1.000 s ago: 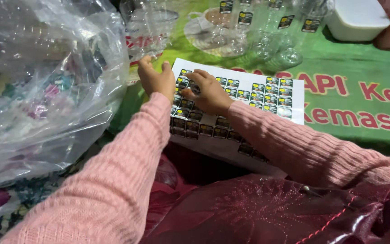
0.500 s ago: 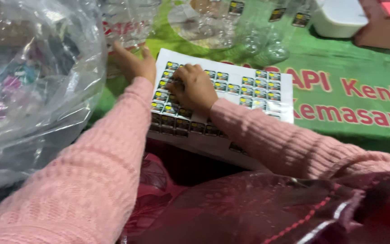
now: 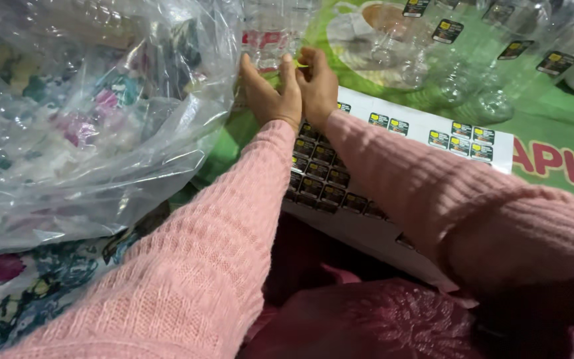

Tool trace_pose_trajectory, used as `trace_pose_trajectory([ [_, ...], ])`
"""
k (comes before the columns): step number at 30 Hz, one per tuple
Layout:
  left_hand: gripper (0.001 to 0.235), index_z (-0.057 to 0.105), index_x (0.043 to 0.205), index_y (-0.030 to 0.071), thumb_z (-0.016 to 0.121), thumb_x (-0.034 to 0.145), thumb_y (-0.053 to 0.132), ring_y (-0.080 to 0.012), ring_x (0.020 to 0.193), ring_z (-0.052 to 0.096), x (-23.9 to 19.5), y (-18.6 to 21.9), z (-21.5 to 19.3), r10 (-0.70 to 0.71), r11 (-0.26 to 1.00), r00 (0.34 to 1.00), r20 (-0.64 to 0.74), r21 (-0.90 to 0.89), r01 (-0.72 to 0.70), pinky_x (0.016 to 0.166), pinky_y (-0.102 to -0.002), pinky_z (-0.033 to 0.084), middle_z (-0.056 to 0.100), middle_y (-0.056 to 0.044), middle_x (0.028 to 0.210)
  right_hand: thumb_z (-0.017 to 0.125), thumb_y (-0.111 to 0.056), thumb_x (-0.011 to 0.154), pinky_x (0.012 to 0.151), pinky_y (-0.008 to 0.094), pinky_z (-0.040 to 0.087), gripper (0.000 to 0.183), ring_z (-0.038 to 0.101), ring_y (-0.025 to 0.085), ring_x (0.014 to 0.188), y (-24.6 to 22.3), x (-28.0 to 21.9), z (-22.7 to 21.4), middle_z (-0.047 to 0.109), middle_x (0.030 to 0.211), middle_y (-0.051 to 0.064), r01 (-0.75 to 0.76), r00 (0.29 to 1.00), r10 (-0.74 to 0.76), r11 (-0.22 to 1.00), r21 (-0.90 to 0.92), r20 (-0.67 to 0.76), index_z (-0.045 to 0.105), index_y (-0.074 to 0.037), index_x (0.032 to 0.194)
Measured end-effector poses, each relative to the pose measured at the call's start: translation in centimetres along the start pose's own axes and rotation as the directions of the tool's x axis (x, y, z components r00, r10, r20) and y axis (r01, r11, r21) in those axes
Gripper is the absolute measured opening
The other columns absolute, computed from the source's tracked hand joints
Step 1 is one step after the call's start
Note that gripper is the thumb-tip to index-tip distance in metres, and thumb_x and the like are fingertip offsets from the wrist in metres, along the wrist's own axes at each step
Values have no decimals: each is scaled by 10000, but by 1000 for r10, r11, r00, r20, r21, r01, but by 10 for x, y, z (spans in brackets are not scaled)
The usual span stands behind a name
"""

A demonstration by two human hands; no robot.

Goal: The person repeatedly picks up clear plastic bottles, peels individual labels from a sheet, and applies them to the bottles. Labeled bottles are placed on the table to the right.

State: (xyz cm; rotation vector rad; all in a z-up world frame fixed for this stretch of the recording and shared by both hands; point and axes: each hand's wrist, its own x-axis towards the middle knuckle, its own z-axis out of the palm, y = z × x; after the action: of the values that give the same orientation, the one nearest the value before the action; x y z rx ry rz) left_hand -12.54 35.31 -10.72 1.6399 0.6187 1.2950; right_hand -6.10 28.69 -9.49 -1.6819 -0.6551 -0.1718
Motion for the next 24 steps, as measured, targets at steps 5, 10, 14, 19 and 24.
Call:
trace_pose_trajectory([
  [5,1103,249,1561,-30,888,797,444,-415,1492,381,21,3,-3,113,993,993,41,-40,-112,1255,-461,310,382,-288,1577,735,-163,943,845,326,626,522,753,202,1025,-15,-15,-2,711,1278,157,12,1000,-15,994,-109,-23,516,-43,1401],
  [10,1144,219,1563,-10,939,761,374,-400,1477,385,28,2,-4,78,995,988,131,-71,-69,1228,-440,319,369,-276,1582,799,-218,884,926,360,593,728,729,261,1101,-23,-19,-5,697,1274,184,91,991,-76,987,-135,114,423,-57,1486],
  [14,1156,217,1564,12,954,747,367,-388,1477,377,27,0,-4,43,999,986,160,-23,-40,1222,-439,305,365,-254,1593,875,-274,891,1077,447,476,811,598,399,1274,-15,-17,-6,633,1390,245,291,954,-250,905,-311,166,407,-47,1513],
  [19,1154,191,1591,25,941,777,354,-386,1512,336,27,-5,-1,68,994,982,179,-96,-51,1257,-447,291,336,-245,1616,849,-310,872,1091,446,474,846,596,402,1273,-10,-15,-7,615,1392,239,229,963,-172,928,-294,206,386,-57,1533],
  [24,1167,184,1590,37,947,776,376,-387,1508,327,28,-10,1,62,998,980,190,-42,-55,1261,-453,282,335,-244,1606,841,-272,885,1117,451,445,852,560,399,1300,-8,-16,-9,599,1430,221,229,958,-150,912,-340,245,355,-66,1554],
])
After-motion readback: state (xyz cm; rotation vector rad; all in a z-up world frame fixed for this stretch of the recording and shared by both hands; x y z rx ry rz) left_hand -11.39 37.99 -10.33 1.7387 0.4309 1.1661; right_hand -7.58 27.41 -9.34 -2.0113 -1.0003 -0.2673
